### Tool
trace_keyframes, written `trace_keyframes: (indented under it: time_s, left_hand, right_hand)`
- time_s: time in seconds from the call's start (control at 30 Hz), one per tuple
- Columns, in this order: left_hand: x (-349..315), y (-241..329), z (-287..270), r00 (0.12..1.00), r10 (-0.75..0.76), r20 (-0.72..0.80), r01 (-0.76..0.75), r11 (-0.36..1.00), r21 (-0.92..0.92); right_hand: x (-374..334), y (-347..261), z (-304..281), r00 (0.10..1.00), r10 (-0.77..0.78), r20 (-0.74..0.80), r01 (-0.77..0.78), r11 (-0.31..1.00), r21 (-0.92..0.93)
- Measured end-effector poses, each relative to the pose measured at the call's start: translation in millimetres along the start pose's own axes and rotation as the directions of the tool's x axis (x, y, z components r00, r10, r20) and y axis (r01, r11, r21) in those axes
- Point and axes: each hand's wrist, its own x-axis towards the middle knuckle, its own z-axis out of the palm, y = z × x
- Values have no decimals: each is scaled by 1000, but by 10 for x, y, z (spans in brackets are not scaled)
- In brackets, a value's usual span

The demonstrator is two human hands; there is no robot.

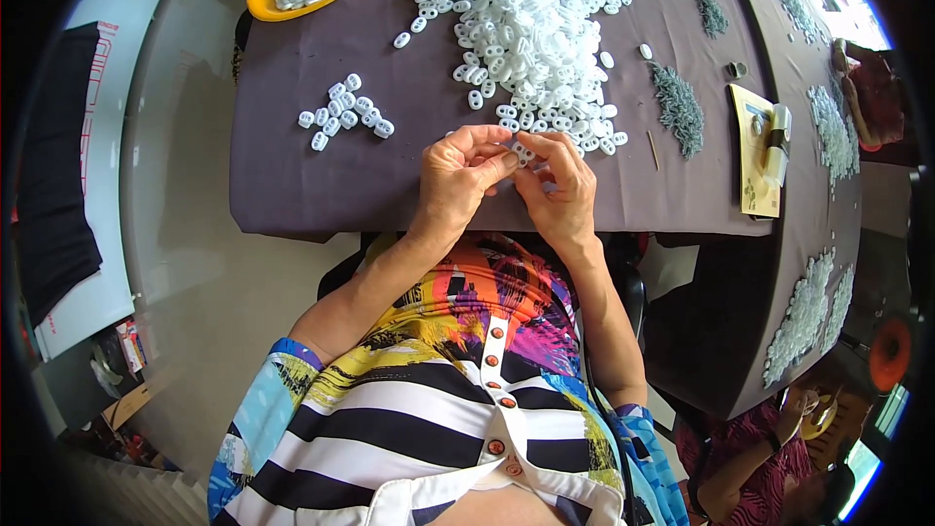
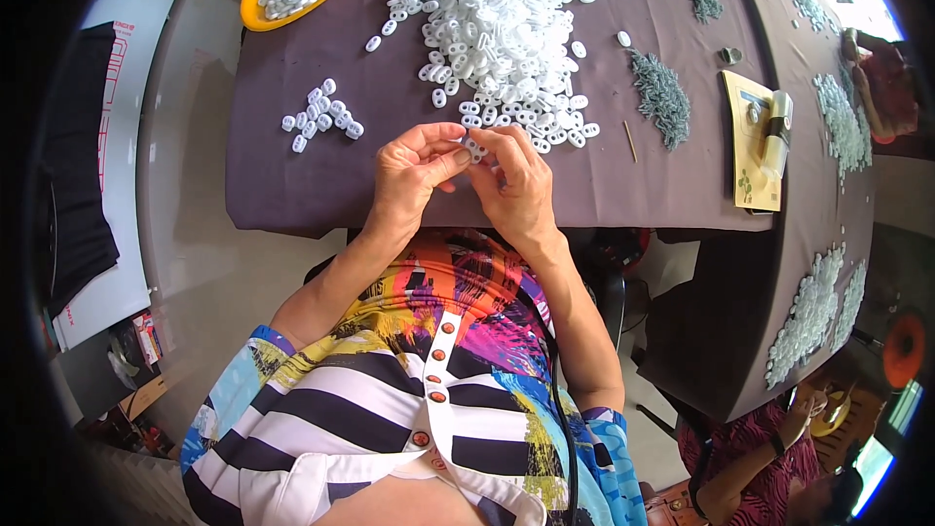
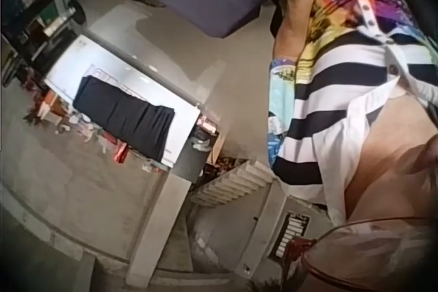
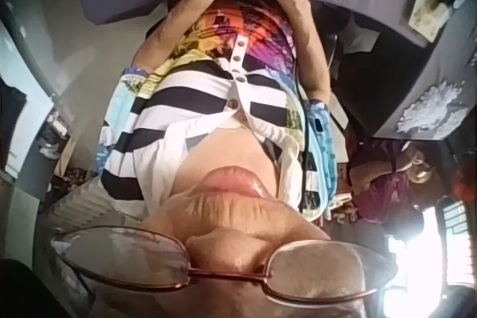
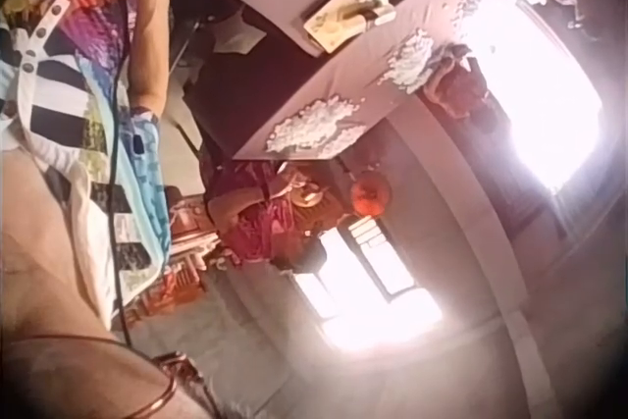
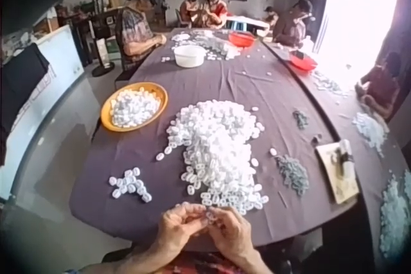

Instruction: The person sorts small white plastic circular components by hand on a table.

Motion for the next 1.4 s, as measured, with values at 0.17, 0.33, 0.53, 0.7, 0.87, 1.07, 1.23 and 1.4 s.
trace_keyframes:
  time_s: [0.17,0.33,0.53,0.7,0.87,1.07,1.23,1.4]
  left_hand:
    - [34,1,-57,995,-50,86,49,999,13]
    - [81,-73,-32,998,-8,64,9,1000,-23]
    - [66,-87,-35,997,35,64,-31,997,-72]
    - [53,-79,-27,996,62,61,-59,997,-40]
    - [64,-124,-67,996,82,46,-84,996,31]
    - [38,-131,-105,991,115,62,-121,988,92]
    - [23,-149,-125,993,95,76,-100,992,72]
    - [48,-133,-152,991,30,132,-41,996,79]
  right_hand:
    - [-31,15,19,1000,29,10,-30,994,106]
    - [-62,34,24,999,41,22,-43,995,88]
    - [-63,-64,72,997,75,-8,-75,995,66]
    - [-54,-81,62,996,83,-17,-82,995,63]
    - [-79,-8,63,999,42,8,-42,999,19]
    - [-112,27,79,1000,-9,26,9,1000,-3]
    - [-104,42,93,999,-35,23,35,999,3]
    - [-111,16,57,1000,7,19,-8,1000,27]
